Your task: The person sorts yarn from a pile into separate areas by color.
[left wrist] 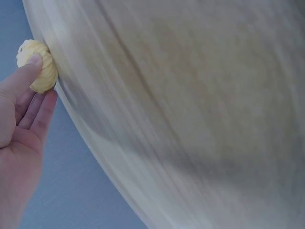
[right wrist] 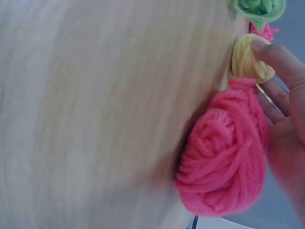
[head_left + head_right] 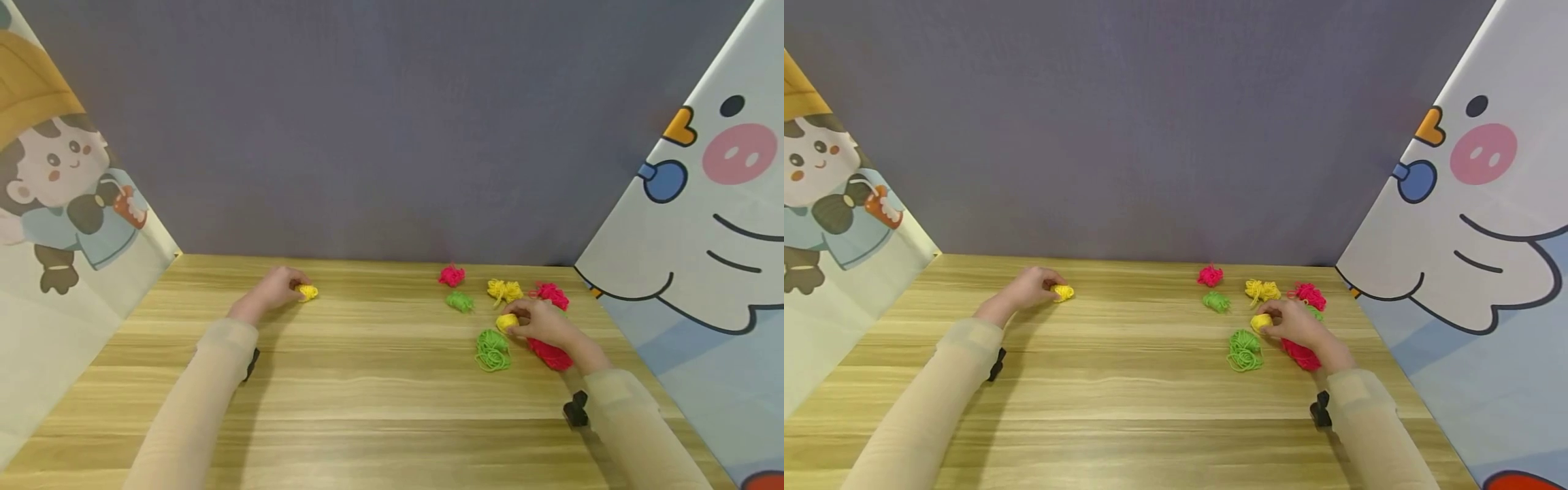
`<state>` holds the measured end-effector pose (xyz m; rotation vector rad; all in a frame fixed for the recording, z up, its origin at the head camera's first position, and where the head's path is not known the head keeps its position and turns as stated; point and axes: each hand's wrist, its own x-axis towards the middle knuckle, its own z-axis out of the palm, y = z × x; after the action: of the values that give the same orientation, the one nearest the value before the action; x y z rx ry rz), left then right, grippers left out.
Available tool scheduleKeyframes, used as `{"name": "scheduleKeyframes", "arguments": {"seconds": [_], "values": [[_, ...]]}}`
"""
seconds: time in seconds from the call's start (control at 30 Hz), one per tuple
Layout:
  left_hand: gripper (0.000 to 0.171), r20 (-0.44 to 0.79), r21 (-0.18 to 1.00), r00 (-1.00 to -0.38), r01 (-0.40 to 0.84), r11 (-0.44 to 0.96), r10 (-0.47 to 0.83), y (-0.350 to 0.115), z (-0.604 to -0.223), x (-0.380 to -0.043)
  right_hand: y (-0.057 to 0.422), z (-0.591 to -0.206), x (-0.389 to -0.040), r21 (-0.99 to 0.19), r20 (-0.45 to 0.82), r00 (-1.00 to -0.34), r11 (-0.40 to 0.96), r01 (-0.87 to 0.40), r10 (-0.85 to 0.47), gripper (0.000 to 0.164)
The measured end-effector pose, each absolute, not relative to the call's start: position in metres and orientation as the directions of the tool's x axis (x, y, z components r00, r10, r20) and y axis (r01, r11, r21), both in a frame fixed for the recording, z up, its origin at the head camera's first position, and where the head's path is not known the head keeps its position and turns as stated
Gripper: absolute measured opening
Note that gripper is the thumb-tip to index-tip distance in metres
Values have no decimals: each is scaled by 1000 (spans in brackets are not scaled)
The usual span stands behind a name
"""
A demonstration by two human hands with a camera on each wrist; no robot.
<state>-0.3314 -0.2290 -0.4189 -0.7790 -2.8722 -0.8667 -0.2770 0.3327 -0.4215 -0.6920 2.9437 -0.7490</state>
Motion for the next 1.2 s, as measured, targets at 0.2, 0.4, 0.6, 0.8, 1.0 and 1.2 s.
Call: {"name": "scheduleKeyframes", "arguments": {"seconds": [0.2, 0.4, 0.6, 0.8, 1.0, 1.2], "values": [[27, 142, 486, -890, 444, 753, 434, -227, -421, -336, 333, -422, -277, -523, 101, -906, 753, -399, -410, 25], [26, 124, 496, -899, 423, 758, 420, -226, -420, -334, 330, -415, -276, -494, 156, -901, 758, -427, -406, 24], [25, 134, 502, -899, 425, 754, 417, -227, -420, -333, 321, -403, -275, -507, 161, -896, 744, -435, -413, 23], [27, 119, 512, -908, 402, 759, 401, -227, -418, -330, 309, -391, -272, -526, 162, -901, 737, -424, -403, 26], [27, 101, 516, -917, 380, 767, 386, -227, -418, -329, 293, -380, -268, -517, 180, -889, 728, -450, -421, 27], [27, 102, 518, -918, 378, 767, 384, -226, -418, -329, 277, -372, -263, -531, 200, -881, 709, -465, -428, 30]]}}
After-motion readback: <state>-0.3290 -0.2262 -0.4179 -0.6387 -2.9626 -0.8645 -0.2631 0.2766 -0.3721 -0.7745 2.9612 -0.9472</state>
